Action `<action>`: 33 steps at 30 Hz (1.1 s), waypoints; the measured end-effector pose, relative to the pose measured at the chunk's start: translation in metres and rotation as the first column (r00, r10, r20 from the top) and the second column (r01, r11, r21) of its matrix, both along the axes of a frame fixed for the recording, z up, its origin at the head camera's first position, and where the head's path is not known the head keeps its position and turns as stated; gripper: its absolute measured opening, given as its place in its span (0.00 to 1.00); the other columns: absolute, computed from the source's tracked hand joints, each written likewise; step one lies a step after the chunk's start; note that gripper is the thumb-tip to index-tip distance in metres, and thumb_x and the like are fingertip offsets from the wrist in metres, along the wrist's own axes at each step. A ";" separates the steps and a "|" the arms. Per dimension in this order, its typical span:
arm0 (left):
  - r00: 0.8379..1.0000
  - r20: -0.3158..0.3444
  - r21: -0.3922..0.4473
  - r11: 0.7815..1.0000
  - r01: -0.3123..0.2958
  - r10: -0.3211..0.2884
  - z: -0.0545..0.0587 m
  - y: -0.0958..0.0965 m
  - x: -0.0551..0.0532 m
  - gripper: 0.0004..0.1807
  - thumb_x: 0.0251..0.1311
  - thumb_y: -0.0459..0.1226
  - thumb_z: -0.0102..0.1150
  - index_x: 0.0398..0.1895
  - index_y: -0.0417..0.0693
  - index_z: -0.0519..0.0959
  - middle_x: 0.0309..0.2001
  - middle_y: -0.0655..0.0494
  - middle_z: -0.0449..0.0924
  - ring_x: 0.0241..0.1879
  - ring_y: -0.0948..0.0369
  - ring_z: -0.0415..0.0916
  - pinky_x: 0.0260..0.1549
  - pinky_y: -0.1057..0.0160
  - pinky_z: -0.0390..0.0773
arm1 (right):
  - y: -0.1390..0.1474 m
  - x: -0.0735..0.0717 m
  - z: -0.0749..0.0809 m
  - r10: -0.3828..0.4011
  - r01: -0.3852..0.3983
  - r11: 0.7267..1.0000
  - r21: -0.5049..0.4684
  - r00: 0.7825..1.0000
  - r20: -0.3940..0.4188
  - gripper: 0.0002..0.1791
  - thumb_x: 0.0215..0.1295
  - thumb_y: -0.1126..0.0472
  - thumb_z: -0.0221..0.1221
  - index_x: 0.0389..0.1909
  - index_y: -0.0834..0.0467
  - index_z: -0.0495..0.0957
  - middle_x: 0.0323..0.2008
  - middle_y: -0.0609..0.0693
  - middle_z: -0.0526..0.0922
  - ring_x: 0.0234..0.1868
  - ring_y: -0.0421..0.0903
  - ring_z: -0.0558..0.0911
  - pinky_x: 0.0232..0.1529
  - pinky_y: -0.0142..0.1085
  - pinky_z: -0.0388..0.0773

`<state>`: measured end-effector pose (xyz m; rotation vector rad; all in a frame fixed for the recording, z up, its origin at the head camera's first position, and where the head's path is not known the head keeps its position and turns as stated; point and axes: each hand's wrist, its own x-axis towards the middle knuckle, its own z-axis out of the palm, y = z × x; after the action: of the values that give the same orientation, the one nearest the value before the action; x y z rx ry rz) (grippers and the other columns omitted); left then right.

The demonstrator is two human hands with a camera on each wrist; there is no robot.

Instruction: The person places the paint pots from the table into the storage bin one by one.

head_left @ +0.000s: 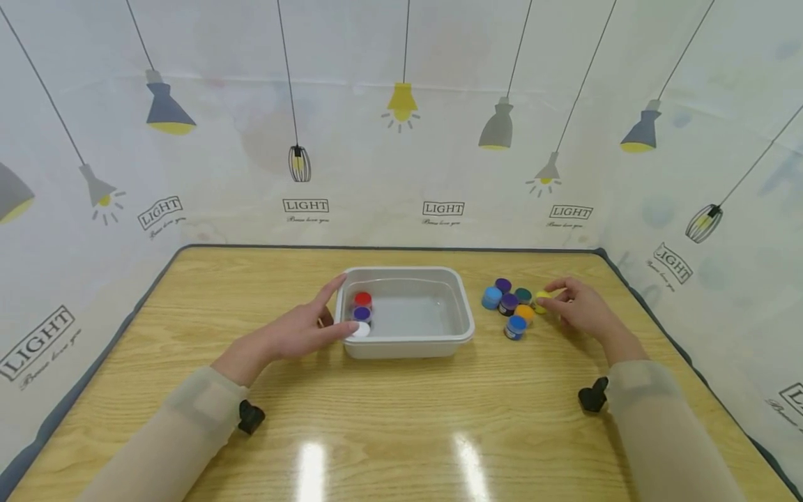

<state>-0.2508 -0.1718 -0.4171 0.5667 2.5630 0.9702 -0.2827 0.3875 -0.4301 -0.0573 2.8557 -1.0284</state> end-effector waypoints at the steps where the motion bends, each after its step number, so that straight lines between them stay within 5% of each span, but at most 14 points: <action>1: 1.000 -0.005 0.000 1.000 0.001 -0.001 0.000 0.000 0.000 0.57 0.74 0.69 0.57 0.91 0.75 0.32 0.52 0.46 0.84 0.42 0.54 0.81 0.40 0.56 0.82 | 0.001 0.000 0.000 0.004 -0.004 1.000 -0.003 1.000 -0.003 0.31 0.82 0.44 0.63 0.71 0.61 0.72 0.44 0.59 0.84 0.30 0.48 0.80 0.32 0.38 0.77; 17: 1.000 0.007 -0.003 1.000 -0.009 0.009 -0.003 0.000 0.001 0.58 0.73 0.70 0.57 0.91 0.76 0.31 0.53 0.46 0.84 0.43 0.54 0.81 0.41 0.56 0.82 | 0.010 0.005 -0.001 0.020 -0.019 0.999 0.026 0.999 -0.029 0.30 0.81 0.45 0.64 0.72 0.61 0.74 0.49 0.60 0.85 0.32 0.48 0.80 0.32 0.38 0.79; 33: 1.000 -0.004 0.000 1.000 0.006 -0.006 0.000 0.000 0.000 0.57 0.74 0.69 0.57 0.91 0.74 0.31 0.52 0.46 0.85 0.42 0.54 0.81 0.39 0.56 0.82 | -0.027 0.021 0.054 0.175 -0.179 0.984 -0.011 0.974 -0.146 0.26 0.81 0.48 0.64 0.73 0.52 0.77 0.47 0.55 0.80 0.29 0.47 0.78 0.31 0.37 0.77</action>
<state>-0.2512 -0.1720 -0.4174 0.5760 2.5633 0.9678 -0.2613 0.3608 -0.3765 -0.3970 2.8989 -1.0632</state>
